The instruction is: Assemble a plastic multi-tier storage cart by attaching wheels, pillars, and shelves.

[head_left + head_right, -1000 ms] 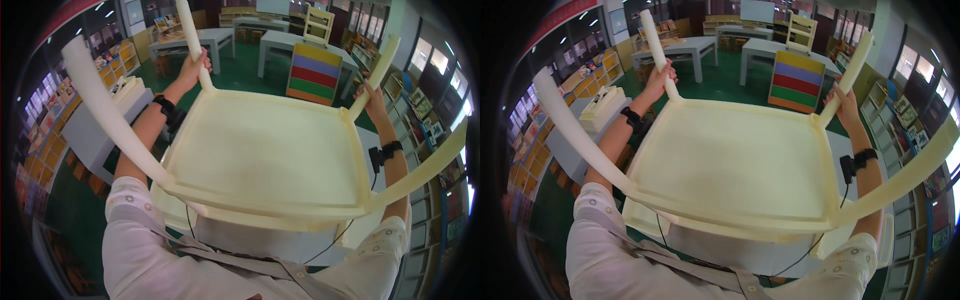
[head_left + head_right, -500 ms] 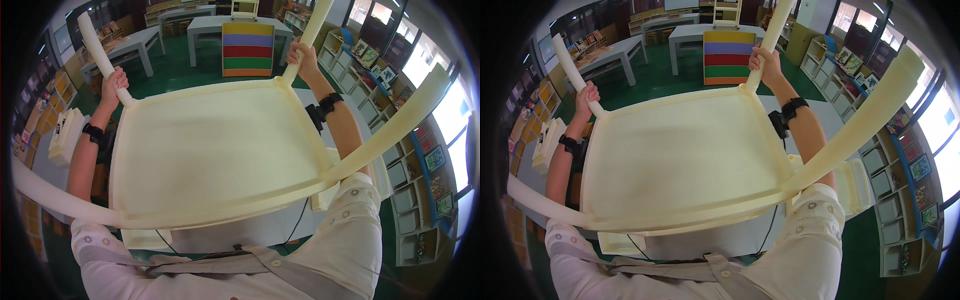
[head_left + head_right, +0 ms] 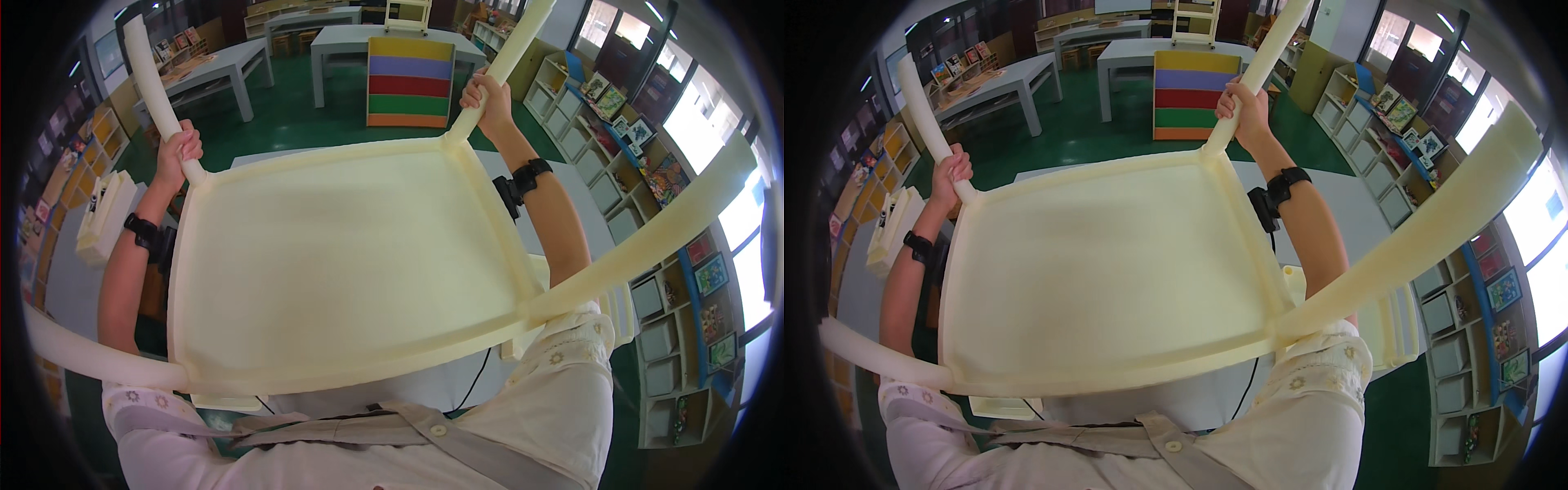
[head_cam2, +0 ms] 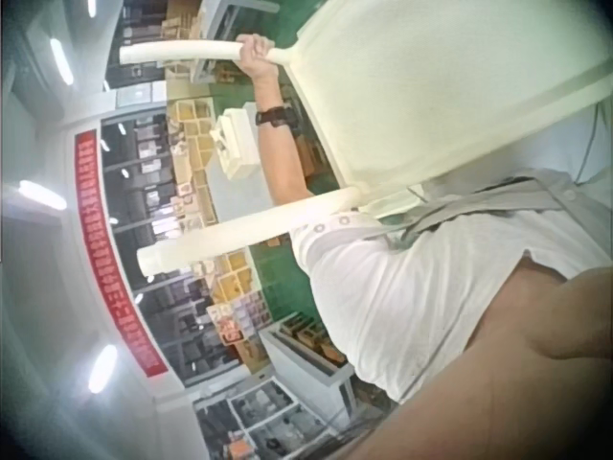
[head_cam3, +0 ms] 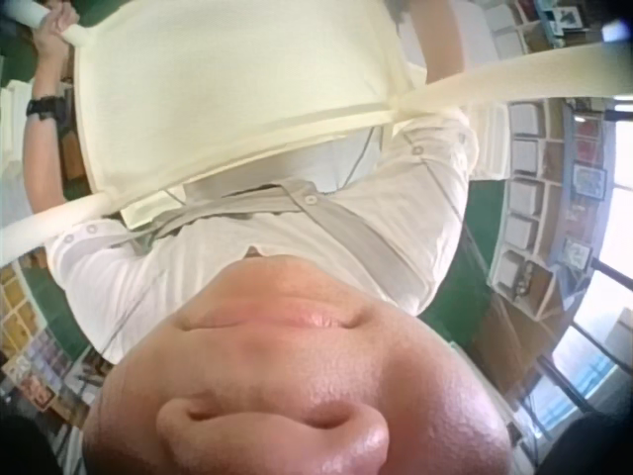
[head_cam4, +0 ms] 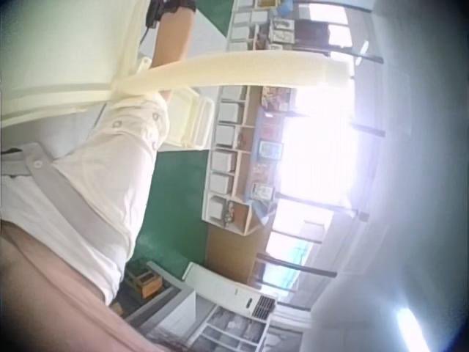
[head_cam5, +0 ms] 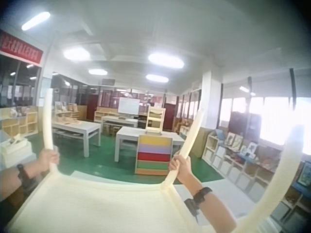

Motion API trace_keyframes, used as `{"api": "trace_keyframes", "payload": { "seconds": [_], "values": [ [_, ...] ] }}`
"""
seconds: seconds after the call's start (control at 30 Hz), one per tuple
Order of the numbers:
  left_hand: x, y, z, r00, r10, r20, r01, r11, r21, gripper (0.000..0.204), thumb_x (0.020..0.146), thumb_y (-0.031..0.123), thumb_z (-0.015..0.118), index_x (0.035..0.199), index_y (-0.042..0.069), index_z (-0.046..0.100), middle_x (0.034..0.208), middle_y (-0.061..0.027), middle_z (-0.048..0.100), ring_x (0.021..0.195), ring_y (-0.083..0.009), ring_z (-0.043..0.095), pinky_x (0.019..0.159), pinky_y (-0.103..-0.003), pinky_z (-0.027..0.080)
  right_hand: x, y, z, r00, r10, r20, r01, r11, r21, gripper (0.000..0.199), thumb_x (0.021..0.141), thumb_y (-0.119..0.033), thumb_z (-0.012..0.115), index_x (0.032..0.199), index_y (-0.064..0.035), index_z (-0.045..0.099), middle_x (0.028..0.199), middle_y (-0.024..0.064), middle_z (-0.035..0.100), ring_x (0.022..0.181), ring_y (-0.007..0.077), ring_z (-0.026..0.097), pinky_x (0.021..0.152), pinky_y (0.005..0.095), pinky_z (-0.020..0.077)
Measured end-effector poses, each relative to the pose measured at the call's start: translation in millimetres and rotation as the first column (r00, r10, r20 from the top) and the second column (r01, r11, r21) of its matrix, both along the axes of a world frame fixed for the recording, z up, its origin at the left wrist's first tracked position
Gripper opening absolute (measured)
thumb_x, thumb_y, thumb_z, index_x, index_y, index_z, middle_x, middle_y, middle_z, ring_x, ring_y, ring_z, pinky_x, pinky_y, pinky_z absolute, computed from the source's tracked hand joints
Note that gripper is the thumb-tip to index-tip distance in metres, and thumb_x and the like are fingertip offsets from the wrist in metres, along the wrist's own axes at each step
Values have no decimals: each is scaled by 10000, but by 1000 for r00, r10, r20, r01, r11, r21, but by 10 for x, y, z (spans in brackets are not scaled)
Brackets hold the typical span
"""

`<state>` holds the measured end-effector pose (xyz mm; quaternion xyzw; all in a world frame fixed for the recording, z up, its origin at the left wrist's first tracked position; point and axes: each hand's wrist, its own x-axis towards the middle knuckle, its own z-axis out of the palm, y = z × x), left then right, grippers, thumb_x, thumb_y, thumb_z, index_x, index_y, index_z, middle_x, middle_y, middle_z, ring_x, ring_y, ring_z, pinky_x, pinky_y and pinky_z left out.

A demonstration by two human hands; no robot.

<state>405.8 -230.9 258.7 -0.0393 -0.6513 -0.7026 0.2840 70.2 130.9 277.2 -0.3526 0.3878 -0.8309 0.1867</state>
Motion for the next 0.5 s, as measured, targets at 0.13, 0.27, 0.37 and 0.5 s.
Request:
{"api": "trace_keyframes", "payload": {
  "seconds": [0.13,0.27,0.37,0.5],
  "values": [
    [8,46,29,997,74,-23,-74,997,-1,185,764,150,511,657,112,365,497,45,310,410,-34,280,411,-169,241,21,35,-14,993,38,-108,-41,999,-25,131,721,-2,488,766,-59,379,524,29,343,419,105,342,420,250,321],
    [2,70,24,987,146,-69,-147,989,-9,178,777,146,517,668,107,383,495,41,322,399,-33,283,402,-173,242,47,85,0,984,76,-163,-75,997,10,112,725,7,474,741,-56,383,524,26,347,425,99,342,417,245,318],
    [19,49,-13,961,264,-85,-266,964,-17,144,783,130,537,706,91,422,499,36,343,403,-34,310,398,-181,262,100,17,-21,984,72,-161,-70,997,16,96,735,-6,485,737,-48,399,516,23,362,417,99,353,410,243,320],
    [-25,146,-34,904,417,-95,-422,905,-42,120,781,112,558,752,71,448,507,34,355,413,-41,332,399,-191,279,166,-52,-12,958,-26,-284,78,982,172,85,752,-34,507,758,-37,422,509,20,393,403,98,375,400,240,330]
  ]
}}
